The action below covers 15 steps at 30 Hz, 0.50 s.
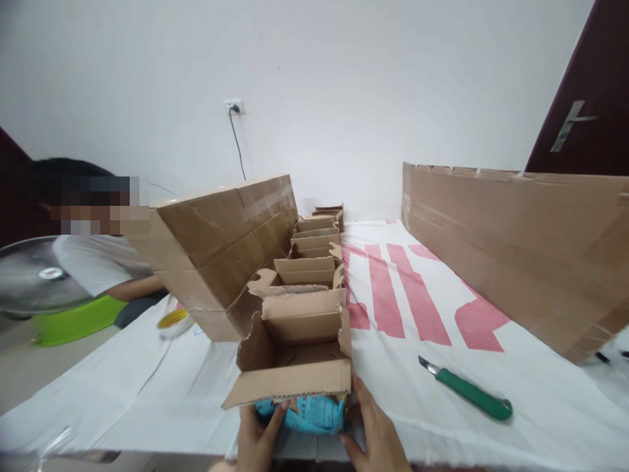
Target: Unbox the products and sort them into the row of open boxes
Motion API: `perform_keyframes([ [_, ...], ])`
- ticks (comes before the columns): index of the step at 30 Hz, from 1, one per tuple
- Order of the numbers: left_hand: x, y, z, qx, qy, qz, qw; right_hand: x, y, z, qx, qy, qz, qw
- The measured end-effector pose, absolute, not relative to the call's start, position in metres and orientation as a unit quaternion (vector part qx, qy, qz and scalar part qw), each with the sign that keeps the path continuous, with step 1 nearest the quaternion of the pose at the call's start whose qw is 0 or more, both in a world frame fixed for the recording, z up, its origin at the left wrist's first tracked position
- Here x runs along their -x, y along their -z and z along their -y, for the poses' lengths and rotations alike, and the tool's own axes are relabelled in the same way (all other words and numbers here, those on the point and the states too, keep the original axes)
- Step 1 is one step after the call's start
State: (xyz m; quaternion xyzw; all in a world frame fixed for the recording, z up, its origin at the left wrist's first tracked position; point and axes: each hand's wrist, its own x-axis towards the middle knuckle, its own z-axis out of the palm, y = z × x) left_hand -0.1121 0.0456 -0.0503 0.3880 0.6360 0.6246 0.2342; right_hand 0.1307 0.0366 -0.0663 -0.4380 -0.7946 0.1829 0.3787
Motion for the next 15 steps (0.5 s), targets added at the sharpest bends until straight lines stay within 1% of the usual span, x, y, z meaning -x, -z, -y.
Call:
perform_keyframes([
  [15, 0.1125, 0.0547, -0.0458, -0.392, -0.625, -0.640, 0.217, -0.1312, 0.0667, -0.0388, 0.422, -0.137, 0.811, 0.383],
])
